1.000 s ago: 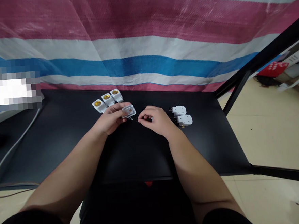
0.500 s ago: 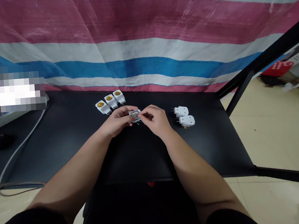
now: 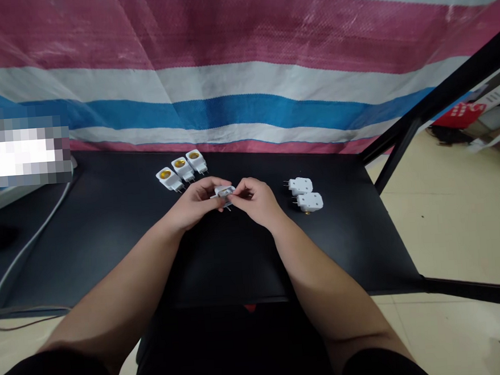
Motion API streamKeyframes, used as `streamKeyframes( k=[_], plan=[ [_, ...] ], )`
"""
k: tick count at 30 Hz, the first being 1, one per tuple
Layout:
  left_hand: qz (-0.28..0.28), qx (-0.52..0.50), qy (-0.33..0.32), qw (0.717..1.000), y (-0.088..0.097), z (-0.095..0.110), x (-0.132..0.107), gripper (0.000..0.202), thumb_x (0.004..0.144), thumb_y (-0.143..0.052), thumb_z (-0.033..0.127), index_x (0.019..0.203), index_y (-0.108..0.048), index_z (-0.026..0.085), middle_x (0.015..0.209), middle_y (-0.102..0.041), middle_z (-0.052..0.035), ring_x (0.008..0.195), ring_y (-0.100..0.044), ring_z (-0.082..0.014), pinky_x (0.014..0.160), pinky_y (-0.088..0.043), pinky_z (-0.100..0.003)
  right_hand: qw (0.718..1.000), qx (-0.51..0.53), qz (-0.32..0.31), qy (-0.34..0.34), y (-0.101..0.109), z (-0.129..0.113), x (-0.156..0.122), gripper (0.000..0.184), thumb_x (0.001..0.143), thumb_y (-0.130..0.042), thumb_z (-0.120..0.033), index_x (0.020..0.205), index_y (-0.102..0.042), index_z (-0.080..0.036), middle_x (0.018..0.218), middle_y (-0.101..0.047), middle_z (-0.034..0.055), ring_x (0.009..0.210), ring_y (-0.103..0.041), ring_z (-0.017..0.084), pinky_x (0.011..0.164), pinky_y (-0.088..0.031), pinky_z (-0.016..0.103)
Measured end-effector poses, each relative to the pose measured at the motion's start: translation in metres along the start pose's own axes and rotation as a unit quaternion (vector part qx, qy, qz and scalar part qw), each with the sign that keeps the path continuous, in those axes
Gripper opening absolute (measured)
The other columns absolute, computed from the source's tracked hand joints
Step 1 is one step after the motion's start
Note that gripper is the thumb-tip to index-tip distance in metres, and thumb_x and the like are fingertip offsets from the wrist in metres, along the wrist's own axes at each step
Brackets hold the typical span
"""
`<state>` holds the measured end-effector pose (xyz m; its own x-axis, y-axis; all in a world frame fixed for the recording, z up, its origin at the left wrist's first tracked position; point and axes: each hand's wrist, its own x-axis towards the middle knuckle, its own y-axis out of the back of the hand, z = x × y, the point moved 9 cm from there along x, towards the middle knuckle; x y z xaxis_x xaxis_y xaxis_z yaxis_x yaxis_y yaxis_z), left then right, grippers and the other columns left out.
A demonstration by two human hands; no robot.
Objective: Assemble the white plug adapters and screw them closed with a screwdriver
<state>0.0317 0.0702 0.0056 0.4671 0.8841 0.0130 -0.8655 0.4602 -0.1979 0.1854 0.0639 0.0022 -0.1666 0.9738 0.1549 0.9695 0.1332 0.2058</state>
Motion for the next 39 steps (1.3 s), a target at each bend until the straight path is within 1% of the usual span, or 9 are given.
streamKeyframes(
  k=[3, 7, 10, 14, 20, 25, 29, 33, 39],
  plan=[
    [-0.004, -0.032, 0.003, 0.999, -0.002, 0.0, -0.001, 0.035, 0.081, -0.089, 0.018, 0.114, -0.08, 0.018, 0.095, -0.077, -0.0042, 0.081, -0.071, -0.013, 0.069, -0.059, -0.023, 0.996, 0.068, -0.012, -0.061, -0.003, 0.011, 0.0, 0.039, 0.077, -0.093, -0.045, 0.079, -0.059, -0.024, 0.076, -0.067, -0.0025, 0.067, -0.064, 0.016, 0.065, -0.053, 0.032],
    [0.005, -0.1, 0.059, 0.993, -0.001, -0.008, -0.002, 0.034, 0.081, -0.089, 0.019, 0.114, -0.083, 0.02, 0.096, -0.079, -0.0033, 0.079, -0.072, -0.011, 0.069, -0.058, -0.02, 0.987, 0.128, -0.017, -0.095, -0.004, 0.01, 0.0, 0.049, 0.07, -0.099, -0.049, 0.083, -0.059, -0.024, 0.079, -0.067, -0.0033, 0.071, -0.066, 0.016, 0.067, -0.055, 0.032],
    [0.027, -0.142, 0.09, 0.986, 0.004, -0.012, -0.002, 0.035, 0.079, -0.088, 0.014, 0.113, -0.084, 0.021, 0.099, -0.08, -0.0023, 0.081, -0.073, -0.0102, 0.069, -0.059, -0.018, 0.991, 0.117, -0.009, -0.066, 0.004, 0.003, 0.001, 0.045, 0.075, -0.097, -0.048, 0.089, -0.062, -0.025, 0.083, -0.066, -0.0032, 0.07, -0.062, 0.013, 0.066, -0.052, 0.031],
    [0.067, -0.171, 0.099, 0.978, 0.012, -0.015, -0.001, 0.036, 0.077, -0.089, 0.011, 0.111, -0.084, 0.022, 0.103, -0.081, -0.0015, 0.081, -0.073, -0.0094, 0.068, -0.06, -0.016, 0.998, 0.017, 0.05, -0.019, 0.025, -0.005, 0.003, 0.036, 0.087, -0.088, -0.05, 0.088, -0.063, -0.025, 0.078, -0.065, -0.0018, 0.066, -0.059, 0.014, 0.064, -0.052, 0.032],
    [0.08, -0.175, 0.066, 0.979, 0.019, -0.015, 0.002, 0.042, 0.074, -0.094, 0.012, 0.114, -0.085, 0.024, 0.102, -0.082, -0.0008, 0.086, -0.075, -0.0103, 0.076, -0.063, -0.018, 0.988, 0.112, -0.051, -0.097, -0.001, -0.001, -0.003, 0.045, 0.078, -0.095, -0.056, 0.091, -0.065, -0.024, 0.079, -0.074, 0.0, 0.074, -0.076, 0.02, 0.071, -0.066, 0.037],
    [0.067, -0.131, 0.007, 0.989, 0.022, -0.009, 0.004, 0.045, 0.074, -0.097, 0.016, 0.117, -0.085, 0.025, 0.107, -0.082, -0.0022, 0.088, -0.075, -0.0124, 0.078, -0.063, -0.023, 0.996, 0.087, 0.012, -0.021, 0.006, -0.015, -0.005, 0.033, 0.081, -0.093, -0.047, 0.091, -0.073, -0.023, 0.081, -0.077, 0.0015, 0.073, -0.075, 0.018, 0.071, -0.065, 0.036],
    [0.043, -0.1, -0.032, 0.994, 0.018, -0.003, 0.006, 0.049, 0.072, -0.098, 0.013, 0.117, -0.086, 0.025, 0.103, -0.082, -0.0022, 0.084, -0.073, -0.0122, 0.079, -0.063, -0.026, 0.996, 0.053, 0.055, 0.04, 0.014, -0.021, -0.006, 0.021, 0.086, -0.089, -0.037, 0.102, -0.08, -0.025, 0.096, -0.083, 0.0041, 0.088, -0.079, 0.021, 0.084, -0.067, 0.04],
    [0.028, -0.075, -0.044, 0.996, 0.015, -0.001, 0.005, 0.048, 0.073, -0.098, 0.015, 0.119, -0.086, 0.025, 0.103, -0.082, -0.0036, 0.084, -0.073, -0.0135, 0.077, -0.063, -0.027, 0.996, 0.04, 0.066, 0.053, 0.015, -0.021, -0.004, 0.021, 0.088, -0.087, -0.037, 0.107, -0.083, -0.026, 0.104, -0.085, 0.0054, 0.097, -0.081, 0.024, 0.092, -0.068, 0.045],
    [0.022, -0.055, -0.043, 0.997, 0.012, -0.001, 0.004, 0.046, 0.077, -0.098, 0.02, 0.121, -0.086, 0.023, 0.104, -0.083, -0.006, 0.087, -0.075, -0.0162, 0.075, -0.064, -0.028, 0.995, 0.053, 0.081, 0.035, 0.017, -0.015, -0.004, 0.021, 0.084, -0.09, -0.04, 0.095, -0.08, -0.025, 0.093, -0.084, 0.0045, 0.089, -0.081, 0.024, 0.086, -0.067, 0.043]
  ],
)
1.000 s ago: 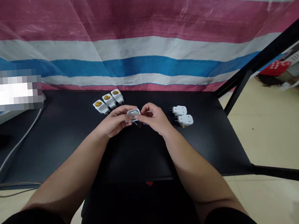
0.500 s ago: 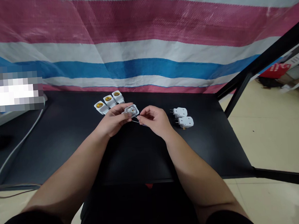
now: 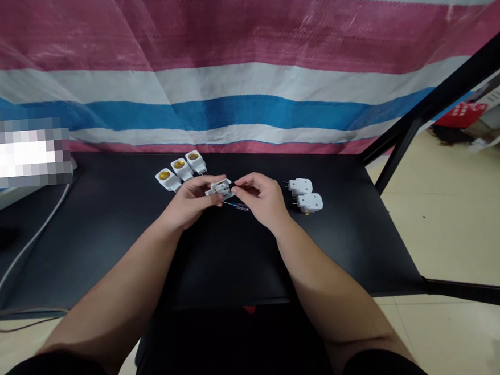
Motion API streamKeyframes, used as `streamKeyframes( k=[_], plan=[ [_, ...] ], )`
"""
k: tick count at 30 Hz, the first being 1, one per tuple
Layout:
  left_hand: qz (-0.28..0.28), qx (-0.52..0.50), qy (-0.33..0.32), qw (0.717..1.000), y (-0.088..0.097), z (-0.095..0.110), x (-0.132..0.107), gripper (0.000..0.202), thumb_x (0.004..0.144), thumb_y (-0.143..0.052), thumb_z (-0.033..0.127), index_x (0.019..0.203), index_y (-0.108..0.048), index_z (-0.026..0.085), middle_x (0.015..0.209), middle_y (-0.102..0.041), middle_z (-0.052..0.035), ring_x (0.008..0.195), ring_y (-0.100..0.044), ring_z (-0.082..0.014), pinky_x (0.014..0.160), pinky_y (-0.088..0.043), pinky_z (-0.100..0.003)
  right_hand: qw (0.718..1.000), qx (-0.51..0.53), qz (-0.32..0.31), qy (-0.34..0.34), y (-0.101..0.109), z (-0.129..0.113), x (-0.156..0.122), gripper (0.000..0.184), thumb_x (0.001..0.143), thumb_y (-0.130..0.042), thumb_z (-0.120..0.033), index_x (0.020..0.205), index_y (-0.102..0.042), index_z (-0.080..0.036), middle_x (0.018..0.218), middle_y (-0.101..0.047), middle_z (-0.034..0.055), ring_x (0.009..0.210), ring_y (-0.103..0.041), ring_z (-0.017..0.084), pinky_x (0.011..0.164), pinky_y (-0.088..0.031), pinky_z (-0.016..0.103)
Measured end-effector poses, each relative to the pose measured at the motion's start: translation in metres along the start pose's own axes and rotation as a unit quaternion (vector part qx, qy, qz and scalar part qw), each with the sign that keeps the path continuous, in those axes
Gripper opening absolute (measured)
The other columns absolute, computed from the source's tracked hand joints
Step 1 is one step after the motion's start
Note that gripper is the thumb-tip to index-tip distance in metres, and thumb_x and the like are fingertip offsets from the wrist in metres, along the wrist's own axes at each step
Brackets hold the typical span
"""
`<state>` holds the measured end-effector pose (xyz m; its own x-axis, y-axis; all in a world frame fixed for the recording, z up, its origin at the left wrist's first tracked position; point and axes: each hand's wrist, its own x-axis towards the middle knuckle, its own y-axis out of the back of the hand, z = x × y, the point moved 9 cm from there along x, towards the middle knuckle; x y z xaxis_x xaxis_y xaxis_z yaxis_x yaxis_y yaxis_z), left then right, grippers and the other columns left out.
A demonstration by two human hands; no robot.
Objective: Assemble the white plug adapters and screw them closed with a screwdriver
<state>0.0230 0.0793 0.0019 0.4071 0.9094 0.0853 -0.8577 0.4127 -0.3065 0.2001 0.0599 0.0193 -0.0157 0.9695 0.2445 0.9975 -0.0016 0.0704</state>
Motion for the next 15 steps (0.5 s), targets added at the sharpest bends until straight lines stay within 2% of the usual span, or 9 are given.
streamKeyframes(
  k=[15],
  plan=[
    [0.014, -0.007, 0.024, 1.0, 0.0015, -0.0051, 0.0, 0.048, 0.075, -0.098, 0.018, 0.121, -0.084, 0.022, 0.102, -0.082, -0.005, 0.087, -0.076, -0.0148, 0.074, -0.064, -0.025, 1.0, -0.025, -0.01, -0.004, 0.0002, -0.0012, -0.0007, 0.018, 0.088, -0.088, -0.04, 0.094, -0.081, -0.024, 0.094, -0.085, 0.0048, 0.087, -0.079, 0.023, 0.084, -0.064, 0.043]
  ],
)
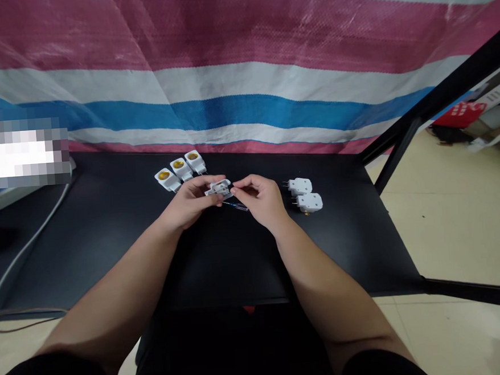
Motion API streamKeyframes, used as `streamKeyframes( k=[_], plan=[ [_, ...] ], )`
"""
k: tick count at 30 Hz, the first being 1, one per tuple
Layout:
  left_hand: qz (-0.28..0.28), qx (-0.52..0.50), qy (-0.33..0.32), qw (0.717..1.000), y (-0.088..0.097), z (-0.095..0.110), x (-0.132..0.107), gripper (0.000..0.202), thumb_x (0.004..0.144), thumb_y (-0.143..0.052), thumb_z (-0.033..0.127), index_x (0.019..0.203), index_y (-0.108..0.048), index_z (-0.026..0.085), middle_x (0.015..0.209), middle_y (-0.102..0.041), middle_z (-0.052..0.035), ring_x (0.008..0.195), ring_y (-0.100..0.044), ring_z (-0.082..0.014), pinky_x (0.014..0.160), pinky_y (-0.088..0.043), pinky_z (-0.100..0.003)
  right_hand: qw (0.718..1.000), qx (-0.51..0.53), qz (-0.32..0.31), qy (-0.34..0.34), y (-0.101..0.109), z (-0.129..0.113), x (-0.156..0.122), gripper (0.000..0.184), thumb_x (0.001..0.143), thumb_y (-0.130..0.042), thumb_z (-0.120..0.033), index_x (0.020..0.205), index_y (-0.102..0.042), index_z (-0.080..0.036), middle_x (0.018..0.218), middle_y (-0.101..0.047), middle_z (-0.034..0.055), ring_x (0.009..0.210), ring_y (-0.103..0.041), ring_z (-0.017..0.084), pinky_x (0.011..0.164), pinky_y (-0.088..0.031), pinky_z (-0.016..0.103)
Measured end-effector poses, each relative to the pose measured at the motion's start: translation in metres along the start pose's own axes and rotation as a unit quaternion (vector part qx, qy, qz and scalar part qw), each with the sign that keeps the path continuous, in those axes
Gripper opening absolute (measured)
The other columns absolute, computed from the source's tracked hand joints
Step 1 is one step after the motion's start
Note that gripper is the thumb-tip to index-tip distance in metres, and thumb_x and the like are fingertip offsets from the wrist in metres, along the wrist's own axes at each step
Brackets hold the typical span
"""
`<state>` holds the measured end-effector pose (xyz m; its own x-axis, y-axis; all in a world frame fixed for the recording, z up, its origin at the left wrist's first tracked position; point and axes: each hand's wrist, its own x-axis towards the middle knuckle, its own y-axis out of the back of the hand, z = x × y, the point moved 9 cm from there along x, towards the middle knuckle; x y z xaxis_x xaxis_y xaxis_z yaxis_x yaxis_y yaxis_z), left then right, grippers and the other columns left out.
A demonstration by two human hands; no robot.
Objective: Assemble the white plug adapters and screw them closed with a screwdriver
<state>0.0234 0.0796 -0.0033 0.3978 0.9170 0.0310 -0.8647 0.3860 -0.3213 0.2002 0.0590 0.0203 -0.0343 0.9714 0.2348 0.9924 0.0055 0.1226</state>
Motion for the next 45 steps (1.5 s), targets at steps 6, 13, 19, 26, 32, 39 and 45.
streamKeyframes(
  k=[6, 13, 19, 26, 32, 39, 45],
  plan=[
    [-0.02, 0.001, -0.011, 1.0, -0.003, 0.003, -0.001, 0.048, 0.075, -0.097, 0.018, 0.121, -0.085, 0.023, 0.099, -0.082, -0.0048, 0.086, -0.075, -0.0158, 0.076, -0.064, -0.029, 0.999, 0.024, -0.005, -0.028, 0.0, 0.007, 0.001, 0.023, 0.084, -0.091, -0.044, 0.089, -0.079, -0.025, 0.093, -0.084, 0.0047, 0.085, -0.078, 0.023, 0.085, -0.063, 0.044],
    [-0.033, 0.013, -0.013, 0.999, -0.007, 0.002, -0.001, 0.048, 0.075, -0.098, 0.018, 0.121, -0.085, 0.023, 0.097, -0.082, -0.004, 0.081, -0.074, -0.014, 0.076, -0.063, -0.028, 0.995, 0.044, -0.03, -0.08, -0.003, 0.021, 0.005, 0.032, 0.078, -0.094, -0.049, 0.085, -0.076, -0.024, 0.083, -0.079, 0.0031, 0.08, -0.076, 0.021, 0.083, -0.063, 0.042],
    [-0.041, -0.024, 0.028, 0.998, -0.011, 0.004, -0.005, 0.043, 0.078, -0.097, 0.021, 0.119, -0.086, 0.025, 0.115, -0.083, -0.0066, 0.092, -0.077, -0.0159, 0.074, -0.065, -0.025, 0.986, 0.129, -0.075, -0.075, -0.013, 0.013, 0.003, 0.037, 0.08, -0.093, -0.052, 0.087, -0.069, -0.025, 0.104, -0.08, 0.0025, 0.098, -0.076, 0.02, 0.095, -0.061, 0.039],
    [-0.06, -0.047, 0.061, 0.995, -0.014, 0.002, -0.009, 0.041, 0.08, -0.096, 0.021, 0.12, -0.086, 0.027, 0.111, -0.082, -0.0045, 0.087, -0.076, -0.0132, 0.074, -0.064, -0.022, 0.985, 0.126, -0.085, -0.077, -0.016, 0.009, 0.002, 0.051, 0.078, -0.093, -0.06, 0.08, -0.055, -0.025, 0.096, -0.076, 0.0015, 0.086, -0.07, 0.018, 0.084, -0.06, 0.037],
    [-0.027, 0.141, -0.072, 0.987, -0.005, 0.021, -0.005, 0.057, 0.072, -0.101, 0.022, 0.126, -0.083, 0.027, 0.124, -0.077, -0.0093, 0.11, -0.074, -0.0226, 0.095, -0.063, -0.036, 0.992, 0.083, -0.054, -0.076, -0.015, 0.018, 0.004, 0.05, 0.08, -0.09, -0.065, 0.082, -0.058, -0.026, 0.087, -0.072, 0.0006, 0.084, -0.071, 0.02, 0.087, -0.064, 0.041],
    [0.02, 0.201, -0.088, 0.975, 0.006, 0.019, -0.002, 0.06, 0.074, -0.099, 0.028, 0.129, -0.077, 0.017, 0.128, -0.078, -0.0142, 0.108, -0.077, -0.0251, 0.101, -0.061, -0.042, 0.971, -0.225, 0.003, 0.085, 0.008, -0.011, 0.003, 0.008, 0.098, -0.072, -0.033, 0.099, -0.075, -0.026, 0.124, -0.073, 0.0122, 0.118, -0.07, 0.032, 0.106, -0.059, 0.057],
    [0.054, 0.264, -0.057, 0.961, 0.018, 0.012, 0.001, 0.057, 0.075, -0.097, 0.029, 0.126, -0.076, 0.015, 0.114, -0.082, -0.0118, 0.097, -0.078, -0.0244, 0.098, -0.062, -0.043, 0.91, -0.411, -0.019, 0.055, 0.012, 0.015, 0.002, 0.027, 0.087, -0.076, -0.016, 0.112, -0.078, -0.024, 0.119, -0.068, 0.0144, 0.113, -0.067, 0.037, 0.11, -0.054, 0.063]
  ],
)
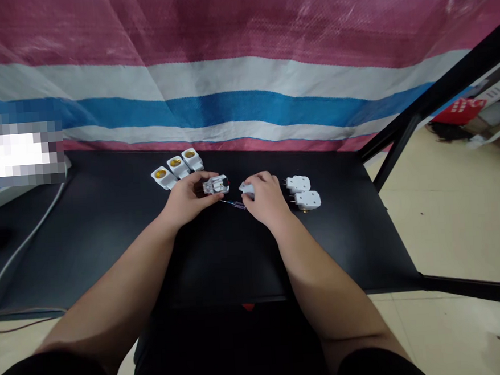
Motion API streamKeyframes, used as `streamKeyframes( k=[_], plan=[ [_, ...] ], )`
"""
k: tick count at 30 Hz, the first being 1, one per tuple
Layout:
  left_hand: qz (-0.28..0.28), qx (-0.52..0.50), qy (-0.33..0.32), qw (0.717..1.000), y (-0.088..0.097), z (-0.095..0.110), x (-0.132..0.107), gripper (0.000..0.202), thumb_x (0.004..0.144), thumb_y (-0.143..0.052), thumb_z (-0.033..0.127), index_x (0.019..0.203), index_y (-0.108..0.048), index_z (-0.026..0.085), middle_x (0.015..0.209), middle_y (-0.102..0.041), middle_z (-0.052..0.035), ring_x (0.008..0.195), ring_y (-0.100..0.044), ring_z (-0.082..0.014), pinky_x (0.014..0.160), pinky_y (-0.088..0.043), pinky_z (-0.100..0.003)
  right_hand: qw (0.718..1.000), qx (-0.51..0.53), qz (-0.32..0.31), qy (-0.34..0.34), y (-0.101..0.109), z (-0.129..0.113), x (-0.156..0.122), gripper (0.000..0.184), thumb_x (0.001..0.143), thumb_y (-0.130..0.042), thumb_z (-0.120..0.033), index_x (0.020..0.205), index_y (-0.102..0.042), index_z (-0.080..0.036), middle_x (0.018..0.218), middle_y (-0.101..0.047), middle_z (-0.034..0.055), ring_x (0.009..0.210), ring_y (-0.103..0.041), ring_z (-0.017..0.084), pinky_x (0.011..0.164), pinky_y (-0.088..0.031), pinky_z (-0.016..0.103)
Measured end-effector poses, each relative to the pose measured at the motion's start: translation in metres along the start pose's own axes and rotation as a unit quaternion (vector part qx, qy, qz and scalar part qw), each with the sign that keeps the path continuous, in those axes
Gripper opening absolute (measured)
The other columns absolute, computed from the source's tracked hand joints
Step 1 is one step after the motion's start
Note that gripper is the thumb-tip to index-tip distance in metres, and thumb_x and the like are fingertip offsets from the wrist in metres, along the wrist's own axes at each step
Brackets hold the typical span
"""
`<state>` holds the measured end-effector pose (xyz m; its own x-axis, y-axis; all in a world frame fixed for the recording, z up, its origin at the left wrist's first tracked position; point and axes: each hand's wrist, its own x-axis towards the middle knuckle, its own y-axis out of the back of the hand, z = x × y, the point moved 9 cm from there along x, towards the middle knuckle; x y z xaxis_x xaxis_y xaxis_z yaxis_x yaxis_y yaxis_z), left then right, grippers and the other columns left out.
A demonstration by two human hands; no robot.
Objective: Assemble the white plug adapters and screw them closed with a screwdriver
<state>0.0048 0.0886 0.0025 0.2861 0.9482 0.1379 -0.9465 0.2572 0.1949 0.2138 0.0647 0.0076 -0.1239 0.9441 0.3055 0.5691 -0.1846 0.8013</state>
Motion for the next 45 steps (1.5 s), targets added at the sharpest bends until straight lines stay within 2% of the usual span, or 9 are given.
streamKeyframes(
  k=[5, 8, 10, 15, 27, 33, 37, 40, 45],
  plan=[
    [0.007, -0.001, 0.009, 1.0, 0.001, -0.006, 0.001, 0.058, 0.074, -0.097, 0.028, 0.126, -0.075, 0.014, 0.109, -0.083, -0.0108, 0.092, -0.078, -0.022, 0.09, -0.062, -0.039, 0.999, 0.015, 0.022, -0.017, 0.01, -0.001, 0.003, 0.025, 0.089, -0.075, -0.015, 0.114, -0.075, -0.022, 0.112, -0.07, 0.0146, 0.107, -0.07, 0.036, 0.103, -0.058, 0.06],
    [-0.006, -0.002, 0.014, 1.0, -0.002, -0.007, 0.0, 0.058, 0.074, -0.097, 0.028, 0.126, -0.076, 0.014, 0.107, -0.083, -0.0106, 0.089, -0.078, -0.0215, 0.086, -0.062, -0.038, 0.988, 0.126, 0.075, 0.045, 0.032, -0.021, 0.003, 0.024, 0.094, -0.075, -0.021, 0.118, -0.072, -0.026, 0.123, -0.074, 0.0123, 0.115, -0.072, 0.034, 0.102, -0.06, 0.055],
    [-0.022, 0.003, 0.016, 1.0, -0.006, -0.006, -0.001, 0.058, 0.074, -0.096, 0.029, 0.127, -0.076, 0.013, 0.108, -0.083, -0.0114, 0.089, -0.078, -0.0216, 0.087, -0.062, -0.038, 0.975, 0.189, 0.058, 0.098, 0.036, -0.038, 0.002, 0.026, 0.095, -0.076, -0.02, 0.119, -0.072, -0.029, 0.131, -0.075, 0.0096, 0.122, -0.072, 0.031, 0.105, -0.061, 0.052],
    [-0.035, 0.008, -0.009, 0.999, -0.01, 0.002, -0.003, 0.06, 0.075, -0.097, 0.031, 0.129, -0.077, 0.015, 0.114, -0.083, -0.0127, 0.092, -0.079, -0.023, 0.087, -0.063, -0.039, 0.963, 0.232, 0.001, 0.134, 0.027, -0.053, -0.003, 0.027, 0.095, -0.079, -0.021, 0.118, -0.077, -0.033, 0.138, -0.076, 0.0057, 0.129, -0.073, 0.03, 0.119, -0.055, 0.058],
    [-0.048, -0.013, -0.007, 0.999, -0.014, 0.004, -0.005, 0.059, 0.076, -0.097, 0.031, 0.128, -0.078, 0.014, 0.109, -0.084, -0.0122, 0.089, -0.08, -0.0227, 0.084, -0.065, -0.037, 0.963, 0.225, -0.011, 0.15, 0.018, -0.056, -0.004, 0.017, 0.098, -0.076, -0.026, 0.115, -0.079, -0.029, 0.131, -0.076, 0.0089, 0.121, -0.075, 0.029, 0.111, -0.06, 0.054],
    [-0.056, -0.074, -0.059, 0.994, -0.018, 0.018, -0.007, 0.06, 0.075, -0.097, 0.025, 0.13, -0.076, 0.015, 0.116, -0.082, -0.0121, 0.096, -0.079, -0.0216, 0.089, -0.066, -0.036, 0.935, 0.345, -0.027, 0.083, 0.005, -0.041, 0.001, 0.015, 0.106, -0.068, -0.04, 0.111, -0.074, -0.027, 0.122, -0.073, 0.0088, 0.11, -0.075, 0.025, 0.093, -0.066, 0.044],
    [-0.042, -0.081, -0.079, 0.993, -0.015, 0.024, -0.007, 0.053, 0.076, -0.096, 0.022, 0.125, -0.076, 0.017, 0.117, -0.08, -0.0098, 0.096, -0.078, -0.0193, 0.088, -0.066, -0.034, 0.888, 0.45, -0.096, -0.027, -0.022, -0.025, 0.0, 0.038, 0.097, -0.078, -0.049, 0.126, -0.059, -0.032, 0.123, -0.073, 0.0054, 0.104, -0.076, 0.023, 0.086, -0.068, 0.04],
    [-0.044, -0.083, -0.078, 0.992, -0.016, 0.025, -0.008, 0.052, 0.075, -0.097, 0.021, 0.122, -0.075, 0.017, 0.116, -0.08, -0.0089, 0.097, -0.078, -0.0195, 0.088, -0.066, -0.034, 0.865, 0.481, -0.119, -0.081, -0.031, -0.019, -0.001, 0.041, 0.092, -0.082, -0.052, 0.118, -0.059, -0.031, 0.115, -0.076, 0.0039, 0.103, -0.077, 0.024, 0.086, -0.068, 0.042],
    [-0.061, -0.091, -0.072, 0.991, -0.019, 0.025, -0.009, 0.052, 0.075, -0.098, 0.023, 0.121, -0.074, 0.016, 0.116, -0.08, -0.01, 0.096, -0.078, -0.02, 0.088, -0.067, -0.034, 0.869, 0.478, -0.108, -0.072, -0.023, -0.023, 0.002, 0.037, 0.089, -0.085, -0.046, 0.111, -0.062, -0.028, 0.106, -0.075, 0.0027, 0.094, -0.075, 0.022, 0.081, -0.066, 0.039]
  ],
)
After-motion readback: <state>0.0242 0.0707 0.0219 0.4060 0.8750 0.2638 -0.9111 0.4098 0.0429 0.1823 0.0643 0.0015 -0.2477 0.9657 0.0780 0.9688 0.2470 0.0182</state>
